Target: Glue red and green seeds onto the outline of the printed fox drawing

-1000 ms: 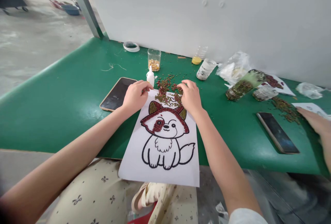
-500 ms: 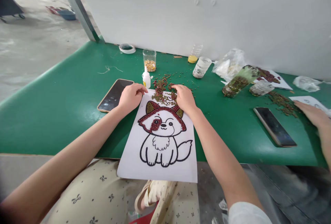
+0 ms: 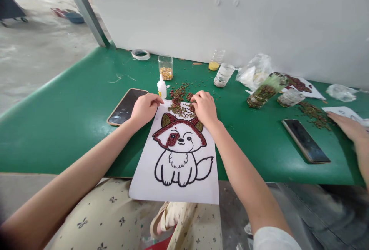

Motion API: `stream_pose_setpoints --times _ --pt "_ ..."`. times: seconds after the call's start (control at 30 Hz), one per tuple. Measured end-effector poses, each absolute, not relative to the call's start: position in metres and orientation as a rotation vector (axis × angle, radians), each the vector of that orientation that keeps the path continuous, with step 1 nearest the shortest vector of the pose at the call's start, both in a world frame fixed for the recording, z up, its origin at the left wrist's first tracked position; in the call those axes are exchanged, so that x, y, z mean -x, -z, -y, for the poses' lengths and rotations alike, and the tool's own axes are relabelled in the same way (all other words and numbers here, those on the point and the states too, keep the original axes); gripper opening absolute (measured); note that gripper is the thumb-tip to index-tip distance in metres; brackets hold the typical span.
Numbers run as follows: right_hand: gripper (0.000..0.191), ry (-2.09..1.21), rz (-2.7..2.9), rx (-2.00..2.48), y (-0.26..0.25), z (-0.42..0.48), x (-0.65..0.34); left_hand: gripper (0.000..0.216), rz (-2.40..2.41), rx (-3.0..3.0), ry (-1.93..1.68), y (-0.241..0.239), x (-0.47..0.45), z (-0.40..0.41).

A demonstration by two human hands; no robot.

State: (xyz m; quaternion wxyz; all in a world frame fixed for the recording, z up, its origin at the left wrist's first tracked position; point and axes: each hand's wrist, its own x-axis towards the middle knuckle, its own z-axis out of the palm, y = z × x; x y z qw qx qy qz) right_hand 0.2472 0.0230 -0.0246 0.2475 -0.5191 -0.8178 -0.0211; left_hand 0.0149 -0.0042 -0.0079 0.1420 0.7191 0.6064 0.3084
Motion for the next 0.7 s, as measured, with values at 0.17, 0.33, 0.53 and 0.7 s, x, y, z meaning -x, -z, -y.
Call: stream_pose_setpoints --times 0.17,0.33,0.53,0.7 --pt "0.009 0.126 2.231 1.45 0.019 -0.024 -0.247 0.032 -1.754 -2.079 -0.875 0.006 -0.016 0.005" --pt "0.009 0.121 2.315 1.423 0.017 -0.026 -0.25 0.032 -1.749 -2.092 -0.881 0.006 -0.016 0.005" --pt "0.012 0.089 2.384 1.472 0.016 -0.028 -0.249 0.032 -1.713 -2.119 -0.882 0.01 -0.015 0.004" --pt "0.015 0.129 2.497 1.527 0.006 -0.028 -0.243 0.031 -1.695 -2.143 -0.877 0.011 -0.015 0.003"
